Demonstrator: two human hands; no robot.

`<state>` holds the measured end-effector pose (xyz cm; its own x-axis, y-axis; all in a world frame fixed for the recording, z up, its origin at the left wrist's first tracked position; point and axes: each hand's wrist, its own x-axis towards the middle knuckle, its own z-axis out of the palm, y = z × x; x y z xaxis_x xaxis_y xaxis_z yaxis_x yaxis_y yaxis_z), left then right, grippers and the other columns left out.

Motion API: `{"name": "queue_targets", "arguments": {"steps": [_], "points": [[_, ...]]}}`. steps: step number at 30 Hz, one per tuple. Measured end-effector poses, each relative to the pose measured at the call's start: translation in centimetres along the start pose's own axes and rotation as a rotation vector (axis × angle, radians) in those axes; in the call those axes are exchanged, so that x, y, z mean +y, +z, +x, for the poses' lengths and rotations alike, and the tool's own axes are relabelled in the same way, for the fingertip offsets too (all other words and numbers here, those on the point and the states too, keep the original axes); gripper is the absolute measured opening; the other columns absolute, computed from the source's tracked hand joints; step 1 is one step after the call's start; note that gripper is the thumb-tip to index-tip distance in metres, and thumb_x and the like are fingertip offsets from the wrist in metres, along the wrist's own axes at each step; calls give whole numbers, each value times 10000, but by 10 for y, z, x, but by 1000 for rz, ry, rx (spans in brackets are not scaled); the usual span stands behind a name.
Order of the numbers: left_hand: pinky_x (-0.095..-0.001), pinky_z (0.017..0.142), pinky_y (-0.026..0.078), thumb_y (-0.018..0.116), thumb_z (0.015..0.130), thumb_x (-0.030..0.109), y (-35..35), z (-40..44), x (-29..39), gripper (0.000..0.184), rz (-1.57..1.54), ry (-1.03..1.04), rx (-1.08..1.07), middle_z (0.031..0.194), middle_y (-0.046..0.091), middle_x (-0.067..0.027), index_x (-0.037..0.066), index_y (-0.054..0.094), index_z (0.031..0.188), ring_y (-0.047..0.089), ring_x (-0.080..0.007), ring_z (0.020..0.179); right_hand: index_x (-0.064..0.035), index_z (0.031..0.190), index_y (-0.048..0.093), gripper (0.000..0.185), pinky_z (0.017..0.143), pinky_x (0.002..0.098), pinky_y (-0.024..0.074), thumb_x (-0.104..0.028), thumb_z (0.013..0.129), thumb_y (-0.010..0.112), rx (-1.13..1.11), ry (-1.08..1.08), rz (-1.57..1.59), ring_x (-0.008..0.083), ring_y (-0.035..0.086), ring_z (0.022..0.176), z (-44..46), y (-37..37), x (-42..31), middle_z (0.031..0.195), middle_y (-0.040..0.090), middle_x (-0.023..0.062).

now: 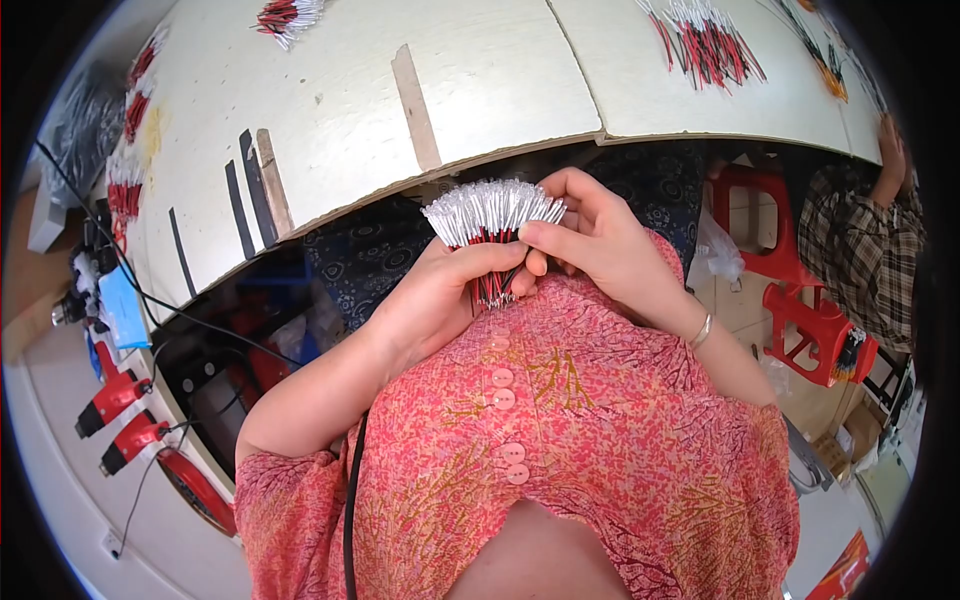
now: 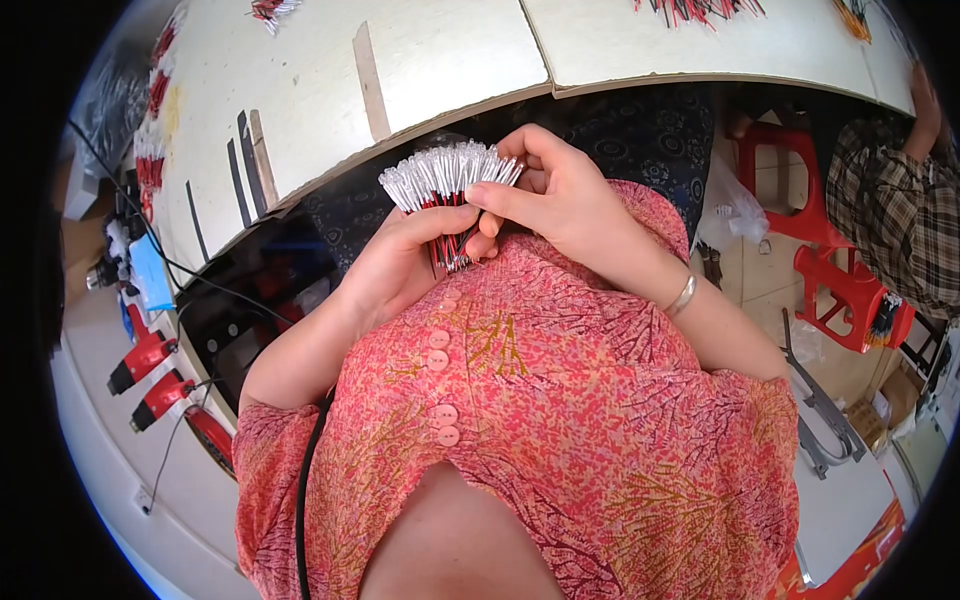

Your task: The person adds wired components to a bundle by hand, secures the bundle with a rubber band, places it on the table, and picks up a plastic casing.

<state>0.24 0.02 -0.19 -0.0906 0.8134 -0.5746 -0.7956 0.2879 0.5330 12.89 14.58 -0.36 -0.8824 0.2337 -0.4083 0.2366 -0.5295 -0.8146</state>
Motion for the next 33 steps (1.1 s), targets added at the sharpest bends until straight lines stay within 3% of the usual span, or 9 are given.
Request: {"name": "queue_targets", "arguments": {"steps": [2, 12, 14, 17, 23, 33], "points": [[-319, 822, 499, 557, 931, 83, -2, 0, 0, 159, 4, 4, -20, 902, 647, -88, -28, 610, 1033, 581, -153, 747, -4, 1127, 492, 236, 612, 207, 439, -79, 944, 622, 15, 13, -25, 61, 582, 708, 2, 0, 3, 809, 615, 21], [-325, 824, 490, 558, 933, 116, -6, 4, -1, 217, -37, -31, -32, 953, 663, -107, -41, 610, 1074, 575, -155, 772, 14, 1139, 500, 233, 646, 207, 469, -56, 948, 612, 67, -31, -106, 48, 580, 735, 3, -4, 10, 874, 609, 19], [-313, 771, 503, 569, 916, 75, -7, 5, -2, 208, -82, -23, -37, 952, 685, -129, -38, 630, 1080, 609, -165, 790, 16, 1144, 497, 236, 650, 211, 474, -52, 949, 609, 61, -31, -78, 50, 581, 735, 4, -4, 10, 868, 607, 21], [-311, 772, 502, 572, 916, 77, -7, 5, -2, 208, -76, -24, -29, 952, 685, -127, -37, 630, 1080, 609, -165, 791, 39, 1081, 504, 215, 642, 238, 532, -74, 946, 627, 54, -73, -53, 89, 630, 722, 5, -5, 12, 820, 617, 53], [-323, 821, 494, 566, 931, 114, -5, 4, -2, 197, -30, -26, -9, 935, 660, -100, -32, 616, 1054, 579, -152, 755, 43, 1092, 494, 218, 632, 254, 542, -74, 953, 616, 48, -78, -25, 125, 655, 694, 5, -4, 14, 765, 625, 60], [-327, 819, 499, 565, 925, 96, -7, 5, -2, 179, -24, -27, -10, 926, 656, -98, -24, 603, 1052, 581, -150, 750, 56, 1104, 501, 260, 627, 246, 536, -87, 939, 642, 47, -59, -14, 111, 647, 678, 3, 0, 10, 769, 633, 64]]}}
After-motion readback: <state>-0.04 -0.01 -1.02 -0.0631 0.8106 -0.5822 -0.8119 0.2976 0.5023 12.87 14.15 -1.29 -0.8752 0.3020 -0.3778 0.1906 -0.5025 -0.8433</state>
